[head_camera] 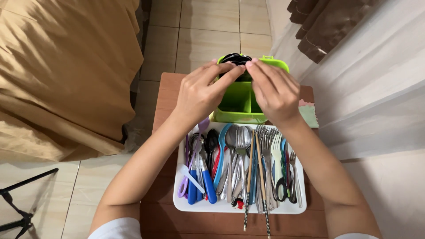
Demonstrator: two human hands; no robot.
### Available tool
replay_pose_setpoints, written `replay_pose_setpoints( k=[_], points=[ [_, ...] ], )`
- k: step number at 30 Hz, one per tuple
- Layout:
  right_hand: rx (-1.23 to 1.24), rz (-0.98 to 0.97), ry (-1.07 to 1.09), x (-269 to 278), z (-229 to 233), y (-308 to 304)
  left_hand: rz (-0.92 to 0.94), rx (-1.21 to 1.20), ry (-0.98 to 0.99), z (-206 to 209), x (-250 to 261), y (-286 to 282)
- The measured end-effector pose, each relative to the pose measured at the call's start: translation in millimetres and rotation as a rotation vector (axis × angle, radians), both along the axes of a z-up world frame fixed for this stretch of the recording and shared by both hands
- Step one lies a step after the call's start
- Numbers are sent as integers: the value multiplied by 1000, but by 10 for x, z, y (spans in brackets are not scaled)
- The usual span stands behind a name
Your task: Sorting various cutlery items like spoons, forks, and chopsticks from a white tray into a green plastic organizer.
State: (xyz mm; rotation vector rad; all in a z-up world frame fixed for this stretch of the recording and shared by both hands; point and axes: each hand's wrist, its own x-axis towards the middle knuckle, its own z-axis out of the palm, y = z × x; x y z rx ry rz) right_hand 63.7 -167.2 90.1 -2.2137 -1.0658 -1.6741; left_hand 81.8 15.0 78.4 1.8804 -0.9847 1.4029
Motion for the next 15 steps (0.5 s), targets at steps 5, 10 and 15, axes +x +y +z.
replay_pose_setpoints(
  k=[5,10,15],
  points=[
    [31,23,42,-35,-81,24,65,28,-44,-36,25,39],
    [75,62,68,-61,-135,96,77,70,-57,-13,-47,23],
    [21,-5,294,-258,-157,103,150,129,-49,9,-124,21]
  ],
)
